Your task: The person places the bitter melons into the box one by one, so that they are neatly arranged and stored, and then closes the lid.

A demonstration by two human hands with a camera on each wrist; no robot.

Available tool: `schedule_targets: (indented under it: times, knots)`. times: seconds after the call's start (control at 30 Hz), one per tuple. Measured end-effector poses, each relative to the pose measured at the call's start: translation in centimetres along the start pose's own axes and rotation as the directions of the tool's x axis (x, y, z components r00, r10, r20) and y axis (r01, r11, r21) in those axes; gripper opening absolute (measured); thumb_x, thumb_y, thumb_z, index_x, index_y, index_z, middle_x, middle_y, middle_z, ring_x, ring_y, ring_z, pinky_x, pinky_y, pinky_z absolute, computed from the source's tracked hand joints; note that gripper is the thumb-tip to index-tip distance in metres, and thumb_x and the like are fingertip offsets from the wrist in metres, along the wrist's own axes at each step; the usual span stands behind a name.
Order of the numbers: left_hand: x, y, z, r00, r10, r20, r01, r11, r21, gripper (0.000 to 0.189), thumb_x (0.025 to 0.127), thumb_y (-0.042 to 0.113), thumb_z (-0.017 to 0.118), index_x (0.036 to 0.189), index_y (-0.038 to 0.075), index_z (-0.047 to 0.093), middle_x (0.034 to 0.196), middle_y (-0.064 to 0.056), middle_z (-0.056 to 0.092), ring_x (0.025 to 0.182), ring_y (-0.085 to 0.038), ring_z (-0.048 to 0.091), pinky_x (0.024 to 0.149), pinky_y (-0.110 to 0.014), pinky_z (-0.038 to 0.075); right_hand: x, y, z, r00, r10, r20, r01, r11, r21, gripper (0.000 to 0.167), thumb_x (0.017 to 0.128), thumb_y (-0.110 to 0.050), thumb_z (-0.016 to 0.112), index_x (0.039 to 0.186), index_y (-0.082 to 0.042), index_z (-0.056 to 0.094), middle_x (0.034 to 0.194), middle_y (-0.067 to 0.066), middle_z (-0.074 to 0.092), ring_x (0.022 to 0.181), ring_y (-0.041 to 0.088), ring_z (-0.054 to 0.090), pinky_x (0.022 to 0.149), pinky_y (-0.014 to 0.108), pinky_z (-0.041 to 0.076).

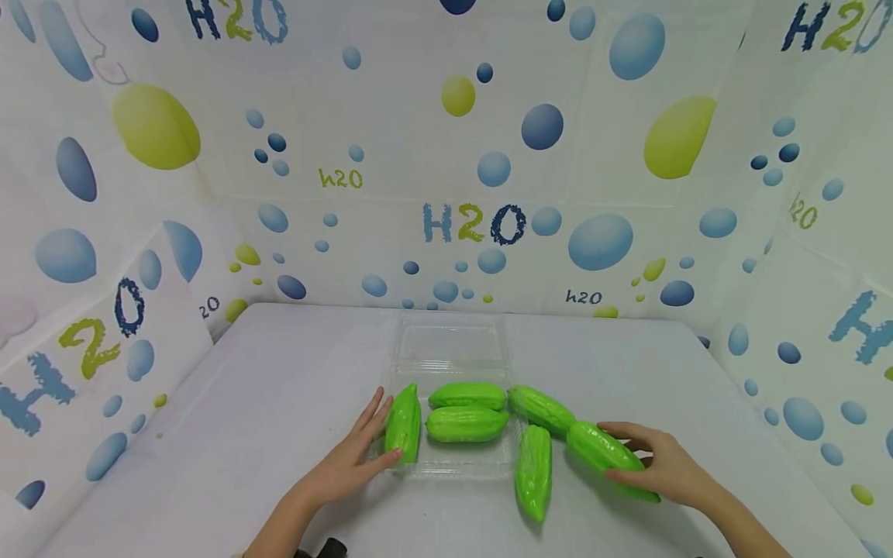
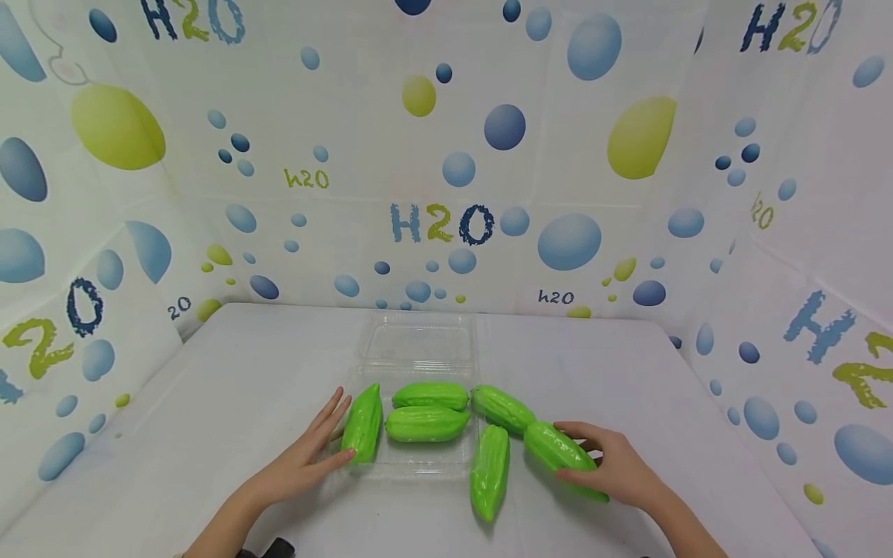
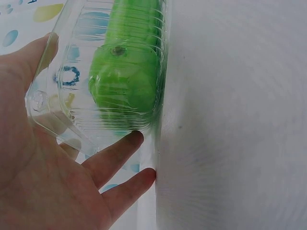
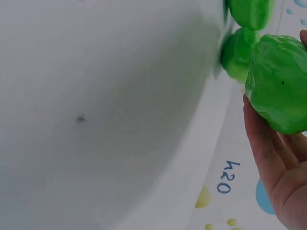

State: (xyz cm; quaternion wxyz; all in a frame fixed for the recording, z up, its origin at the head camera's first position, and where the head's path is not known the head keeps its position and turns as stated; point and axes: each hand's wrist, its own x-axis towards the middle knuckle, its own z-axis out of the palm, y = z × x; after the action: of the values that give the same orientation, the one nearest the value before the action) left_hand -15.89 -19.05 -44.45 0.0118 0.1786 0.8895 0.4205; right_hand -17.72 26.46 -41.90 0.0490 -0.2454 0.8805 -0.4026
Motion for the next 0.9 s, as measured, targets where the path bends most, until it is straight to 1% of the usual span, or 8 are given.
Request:
schedule_targets:
  times: [0.23,0.43,0.57,0.77,0.9]
  knots:
    - [0.1,-0.1,0.0,1.0,0.008,-0.001,-0.008,1.0,-0.003,0.078,0.089,0.038,0.058,0.148,0.013,0.014,0.153,-0.006,-0.004,0.138,-0.031,0.004,0.1,-0.063,0.019,0.2,-0.3,-0.9,0.998,-0.047,-0.034,0.046,0.998,-0.039,0.059,0.076,-0.022,0.076,0.127,-0.003,0.051,0.119,0.018,0.056,0.087,0.006,0.058,0.067,0.025,0.052]
    - [0.1,-0.1,0.0,1.0,0.002,0.002,-0.002,1.0,-0.005,0.078,0.088,0.039,0.058,0.148,0.014,0.014,0.153,-0.001,-0.005,0.138,-0.03,0.003,0.101,-0.062,0.019,0.6,-0.6,-1.2,0.996,-0.076,-0.047,0.074,0.996,-0.056,0.058,0.076,-0.021,0.075,0.126,-0.003,0.052,0.118,0.017,0.057,0.087,0.006,0.057,0.069,0.026,0.052]
    - [0.0,-0.1,0.0,1.0,0.004,-0.004,-0.004,1.0,0.002,0.078,0.089,0.039,0.057,0.148,0.014,0.013,0.153,-0.002,-0.005,0.138,-0.031,0.004,0.101,-0.063,0.019,0.9,-1.0,-1.2,0.996,-0.069,-0.06,0.066,0.996,-0.059,0.057,0.076,-0.021,0.075,0.126,-0.005,0.052,0.118,0.015,0.058,0.087,0.006,0.057,0.068,0.026,0.052]
    - [0.0,-0.1,0.1,1.0,0.021,-0.011,-0.021,1.0,0.01,0.077,0.09,0.037,0.057,0.148,0.012,0.013,0.153,-0.007,-0.003,0.137,-0.036,0.006,0.099,-0.065,0.019,1.6,-1.8,-1.2,0.994,-0.058,-0.09,0.051,0.996,-0.079,0.057,0.075,-0.024,0.076,0.125,-0.008,0.054,0.118,0.011,0.059,0.089,0.007,0.057,0.068,0.026,0.052]
    - [0.0,-0.1,0.0,1.0,0.011,-0.007,-0.011,1.0,0.007,0.078,0.089,0.039,0.057,0.148,0.013,0.013,0.153,-0.003,-0.005,0.137,-0.032,0.005,0.1,-0.063,0.019,2.2,-2.2,-1.1,0.995,-0.059,-0.08,0.053,0.996,-0.075,0.057,0.075,-0.025,0.076,0.125,-0.007,0.054,0.118,0.011,0.058,0.09,0.009,0.057,0.069,0.026,0.052]
